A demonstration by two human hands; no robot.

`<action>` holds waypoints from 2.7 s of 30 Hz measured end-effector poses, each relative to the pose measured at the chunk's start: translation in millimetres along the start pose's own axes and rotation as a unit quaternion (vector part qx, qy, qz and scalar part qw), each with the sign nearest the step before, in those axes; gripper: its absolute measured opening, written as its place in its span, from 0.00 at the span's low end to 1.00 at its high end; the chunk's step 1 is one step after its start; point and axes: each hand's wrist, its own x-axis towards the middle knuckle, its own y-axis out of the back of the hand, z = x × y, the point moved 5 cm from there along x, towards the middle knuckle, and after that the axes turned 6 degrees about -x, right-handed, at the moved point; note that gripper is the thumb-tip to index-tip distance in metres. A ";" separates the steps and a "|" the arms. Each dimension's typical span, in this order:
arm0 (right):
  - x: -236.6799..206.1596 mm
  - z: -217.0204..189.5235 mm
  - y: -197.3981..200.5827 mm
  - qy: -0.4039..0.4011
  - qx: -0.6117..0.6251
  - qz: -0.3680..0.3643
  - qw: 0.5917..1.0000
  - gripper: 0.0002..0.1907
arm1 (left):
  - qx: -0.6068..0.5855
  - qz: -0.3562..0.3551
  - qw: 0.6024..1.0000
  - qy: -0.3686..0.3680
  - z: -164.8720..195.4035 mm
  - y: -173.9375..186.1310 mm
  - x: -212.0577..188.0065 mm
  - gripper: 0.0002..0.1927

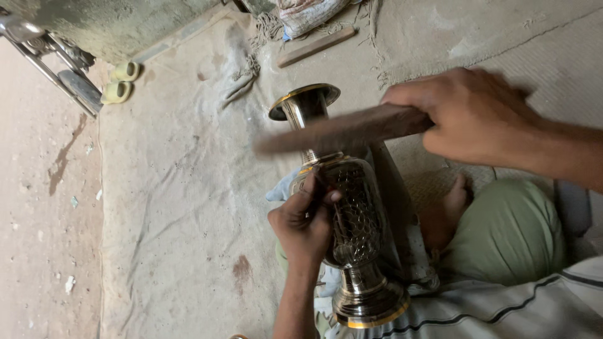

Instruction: The person sits on the floor with a brass vase held between their legs and a cloth pad behind it. They hold a small chisel against the vase's embossed surface with one hand and repeatedly strike it with a wooden mallet held in the other hand, engraving detail into the decorative pattern.

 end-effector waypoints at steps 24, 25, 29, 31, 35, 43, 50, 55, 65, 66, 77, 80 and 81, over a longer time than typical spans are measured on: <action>-124.7 70.1 -191.7 -0.266 0.228 0.077 0.933 0.23 | 0.017 -0.451 0.892 0.018 24.9 -45.1 58.1 0.25; -127.7 69.1 -191.7 -0.264 0.305 0.141 0.904 0.22 | 0.023 -0.458 0.888 0.005 25.4 -45.0 58.4 0.25; -130.8 58.4 -180.4 -0.174 0.372 0.242 0.879 0.08 | 0.036 -0.497 0.867 -0.014 23.7 -47.3 57.4 0.25; -129.8 60.6 -172.5 -0.233 0.237 0.201 0.922 0.17 | 0.045 -0.478 0.877 -0.017 23.5 -43.6 55.3 0.22; -112.5 65.3 -152.6 -0.212 0.321 0.155 0.910 0.16 | 0.090 -0.381 0.920 -0.005 19.7 -31.7 42.8 0.21; -58.6 62.2 -87.9 -0.071 0.049 0.021 0.996 0.27 | 0.094 -0.147 0.985 0.006 8.4 -12.8 8.8 0.25; -19.8 37.8 -36.0 -0.056 -0.073 -0.066 0.994 0.15 | 0.093 -0.014 0.995 -0.045 7.8 -13.6 -7.6 0.20; -15.5 28.1 -17.9 -0.024 -0.078 -0.054 0.995 0.21 | 0.115 0.012 0.990 -0.077 14.9 -19.7 -9.6 0.22; -52.3 68.3 -73.1 -0.126 0.258 0.020 0.958 0.24 | 0.143 -0.171 0.974 -0.029 18.3 -23.5 14.3 0.24; -59.5 73.5 -86.9 -0.130 0.213 0.005 0.968 0.27 | 0.152 -0.192 0.968 -0.047 21.4 -25.9 16.5 0.24; -143.5 50.6 -170.1 -0.209 0.306 0.226 0.901 0.13 | 0.120 -0.413 0.903 0.009 22.6 -43.2 32.8 0.19; -144.2 54.8 -186.1 -0.234 0.107 0.112 0.960 0.15 | 0.090 -0.341 0.936 0.018 17.2 -32.8 29.3 0.23; -144.0 59.5 -187.9 -0.244 0.198 0.118 0.942 0.16 | 0.077 -0.295 0.952 0.014 16.5 -26.1 24.7 0.27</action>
